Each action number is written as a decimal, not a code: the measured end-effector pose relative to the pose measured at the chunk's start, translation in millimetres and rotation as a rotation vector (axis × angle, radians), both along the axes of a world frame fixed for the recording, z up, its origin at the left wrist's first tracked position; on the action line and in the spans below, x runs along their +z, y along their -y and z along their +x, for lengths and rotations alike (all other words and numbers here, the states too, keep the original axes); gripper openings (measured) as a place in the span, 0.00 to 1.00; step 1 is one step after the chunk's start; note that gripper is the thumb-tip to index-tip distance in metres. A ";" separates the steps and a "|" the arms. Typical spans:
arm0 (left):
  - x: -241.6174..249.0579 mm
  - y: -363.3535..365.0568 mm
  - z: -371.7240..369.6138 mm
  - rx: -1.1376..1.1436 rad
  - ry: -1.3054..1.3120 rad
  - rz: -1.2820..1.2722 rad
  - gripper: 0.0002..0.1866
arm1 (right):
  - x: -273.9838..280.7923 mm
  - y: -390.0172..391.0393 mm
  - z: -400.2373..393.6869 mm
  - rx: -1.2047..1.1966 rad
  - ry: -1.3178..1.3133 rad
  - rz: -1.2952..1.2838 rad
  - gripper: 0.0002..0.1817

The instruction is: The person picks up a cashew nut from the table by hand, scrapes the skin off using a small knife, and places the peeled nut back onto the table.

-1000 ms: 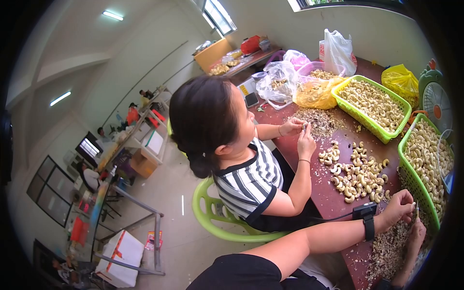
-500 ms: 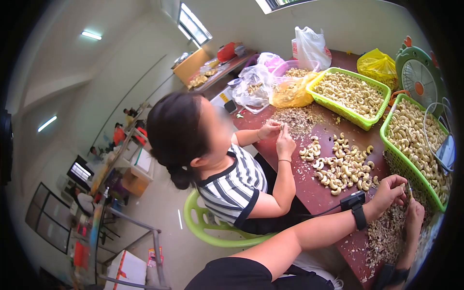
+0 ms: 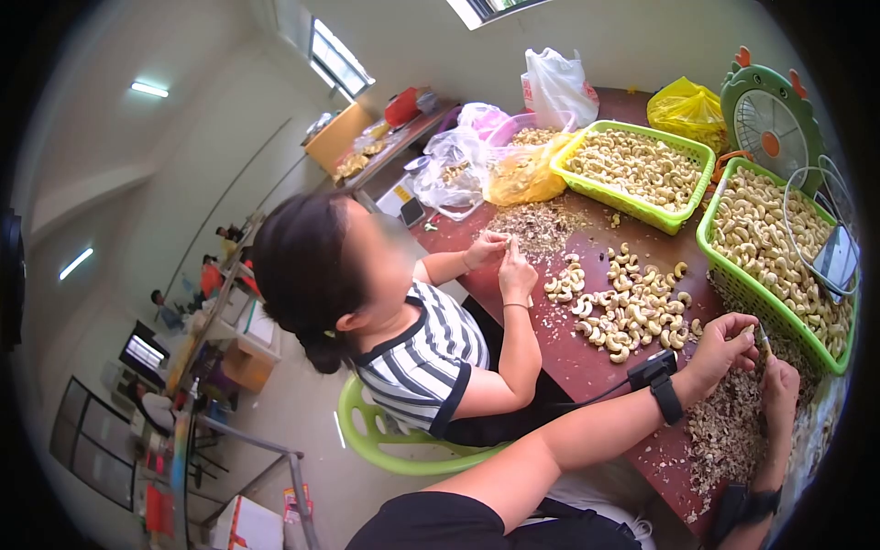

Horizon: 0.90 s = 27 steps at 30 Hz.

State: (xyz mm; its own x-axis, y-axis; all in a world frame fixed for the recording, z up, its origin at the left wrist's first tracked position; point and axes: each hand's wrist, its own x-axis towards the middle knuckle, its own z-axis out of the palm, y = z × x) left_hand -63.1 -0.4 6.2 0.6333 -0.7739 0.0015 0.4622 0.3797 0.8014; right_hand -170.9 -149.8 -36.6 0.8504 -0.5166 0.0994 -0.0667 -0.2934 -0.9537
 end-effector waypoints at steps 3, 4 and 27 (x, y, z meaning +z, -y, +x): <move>-1.0 0.2 0.7 -0.011 -0.003 -0.003 0.10 | -8.6 4.1 1.5 0.005 0.041 -0.005 0.24; -1.0 0.1 0.6 -0.014 -0.004 -0.002 0.10 | -9.7 4.7 1.0 0.002 0.041 -0.005 0.24; 4.4 -2.6 0.7 0.009 -0.014 -0.027 0.06 | 5.9 -7.1 -1.2 -0.031 -0.004 -0.015 0.24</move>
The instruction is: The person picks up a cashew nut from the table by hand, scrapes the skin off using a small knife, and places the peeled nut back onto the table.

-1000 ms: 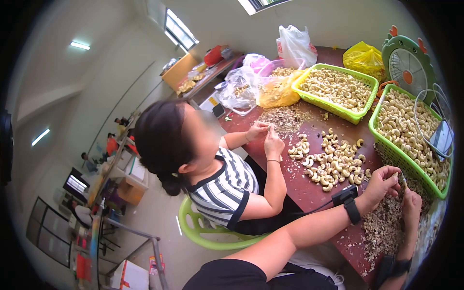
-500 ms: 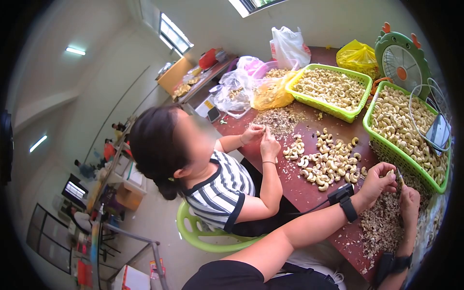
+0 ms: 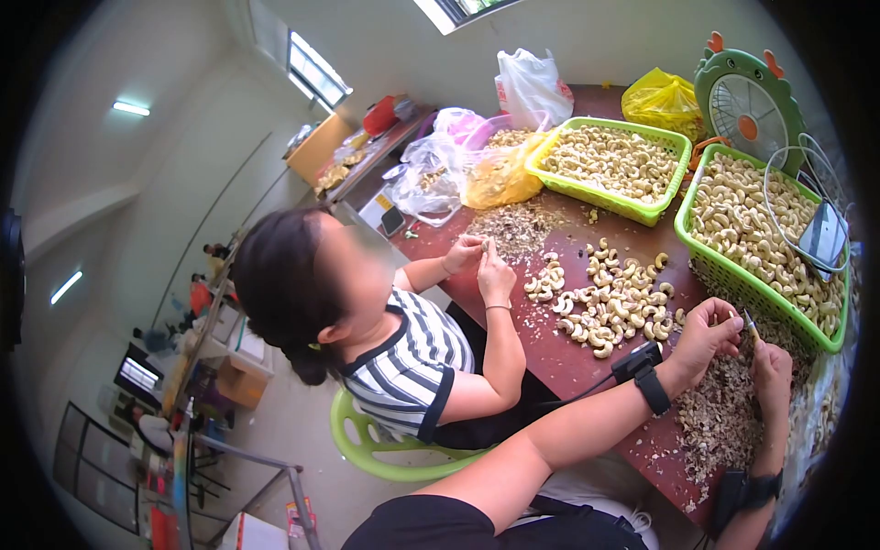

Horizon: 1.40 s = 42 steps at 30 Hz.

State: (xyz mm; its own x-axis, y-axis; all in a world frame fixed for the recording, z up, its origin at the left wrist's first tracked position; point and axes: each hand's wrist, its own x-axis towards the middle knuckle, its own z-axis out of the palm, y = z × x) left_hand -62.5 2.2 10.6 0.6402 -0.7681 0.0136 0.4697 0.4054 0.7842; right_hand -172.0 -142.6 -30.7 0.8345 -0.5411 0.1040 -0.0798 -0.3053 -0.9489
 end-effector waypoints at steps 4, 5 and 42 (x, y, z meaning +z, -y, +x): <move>-3.4 1.3 0.8 -0.011 -0.006 0.021 0.05 | -5.1 2.7 0.1 -0.012 0.010 -0.007 0.24; -4.8 1.6 1.4 -0.014 0.011 0.022 0.05 | -4.6 2.6 0.0 -0.007 0.007 -0.010 0.24; 1.3 -2.2 4.5 -0.065 -0.056 0.014 0.16 | 17.7 -10.4 -3.5 -0.036 -0.065 -0.010 0.22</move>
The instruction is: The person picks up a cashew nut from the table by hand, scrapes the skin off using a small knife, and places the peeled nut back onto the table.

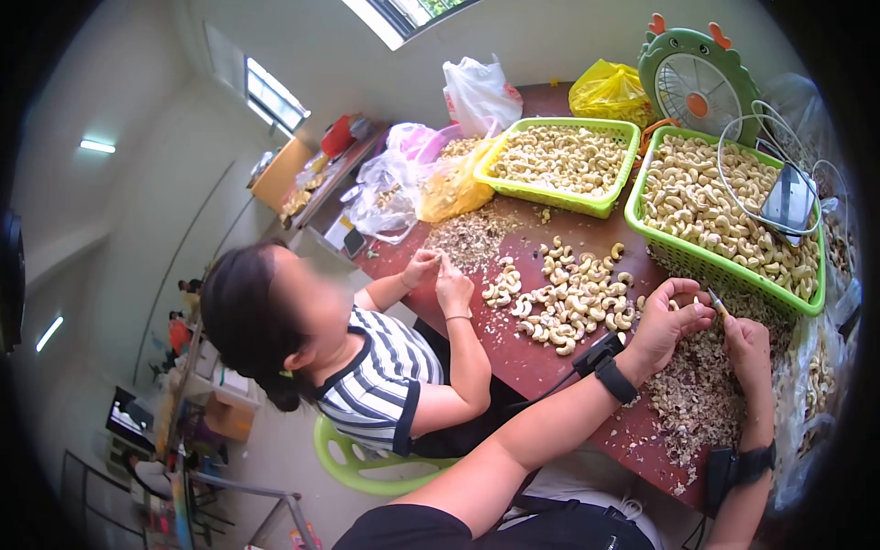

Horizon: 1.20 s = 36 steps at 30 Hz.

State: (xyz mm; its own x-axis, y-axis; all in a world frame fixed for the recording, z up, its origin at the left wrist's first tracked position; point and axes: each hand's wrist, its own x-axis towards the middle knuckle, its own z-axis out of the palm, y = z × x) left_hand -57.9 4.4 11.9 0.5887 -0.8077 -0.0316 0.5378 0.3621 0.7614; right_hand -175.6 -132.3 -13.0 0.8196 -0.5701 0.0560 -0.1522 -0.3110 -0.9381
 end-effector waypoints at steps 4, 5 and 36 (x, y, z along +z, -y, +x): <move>-1.9 0.2 0.1 -0.009 -0.021 0.002 0.14 | 1.7 -2.0 0.0 -0.017 0.008 0.002 0.22; -2.0 0.2 -0.5 -0.013 -0.024 0.005 0.14 | 1.6 -1.6 -0.7 -0.017 -0.004 -0.015 0.23; -2.1 -1.1 9.5 0.056 -0.142 0.033 0.14 | 0.8 1.5 -1.8 -0.029 -0.030 -0.005 0.24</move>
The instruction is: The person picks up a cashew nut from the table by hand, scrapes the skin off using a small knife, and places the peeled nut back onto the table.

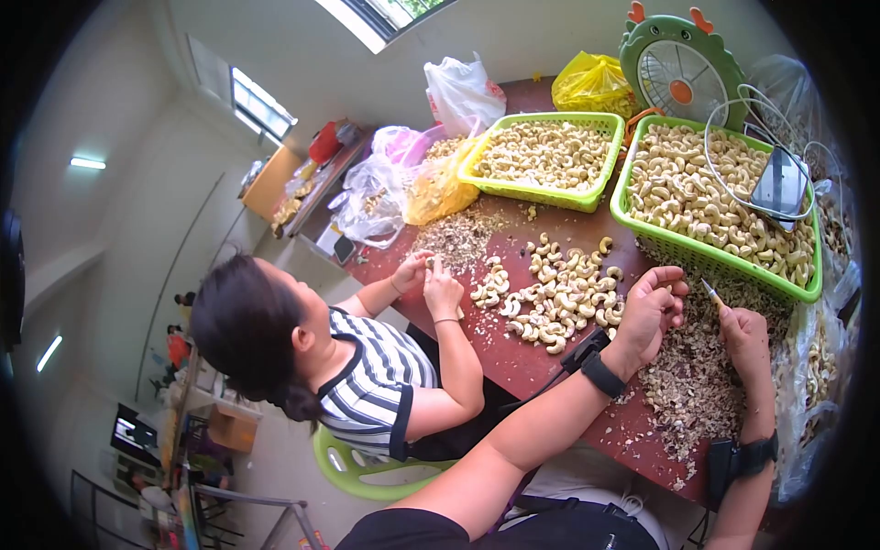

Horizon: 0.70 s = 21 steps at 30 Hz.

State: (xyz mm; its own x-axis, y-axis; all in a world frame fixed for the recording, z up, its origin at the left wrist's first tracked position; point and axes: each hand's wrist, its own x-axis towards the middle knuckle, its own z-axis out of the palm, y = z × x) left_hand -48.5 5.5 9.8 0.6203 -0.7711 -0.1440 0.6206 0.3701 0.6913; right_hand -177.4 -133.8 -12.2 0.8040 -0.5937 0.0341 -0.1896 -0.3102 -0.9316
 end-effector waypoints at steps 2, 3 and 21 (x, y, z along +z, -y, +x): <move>-0.8 -0.9 1.8 -0.007 0.021 -0.009 0.13 | 1.8 -1.0 0.0 0.003 -0.001 0.008 0.24; 0.9 -3.2 3.3 -0.028 0.016 -0.010 0.12 | 2.2 -1.1 0.2 0.005 -0.001 0.018 0.24; 1.2 -0.7 5.7 0.116 -0.002 -0.020 0.24 | 3.1 -1.9 -0.1 -0.015 -0.003 -0.059 0.24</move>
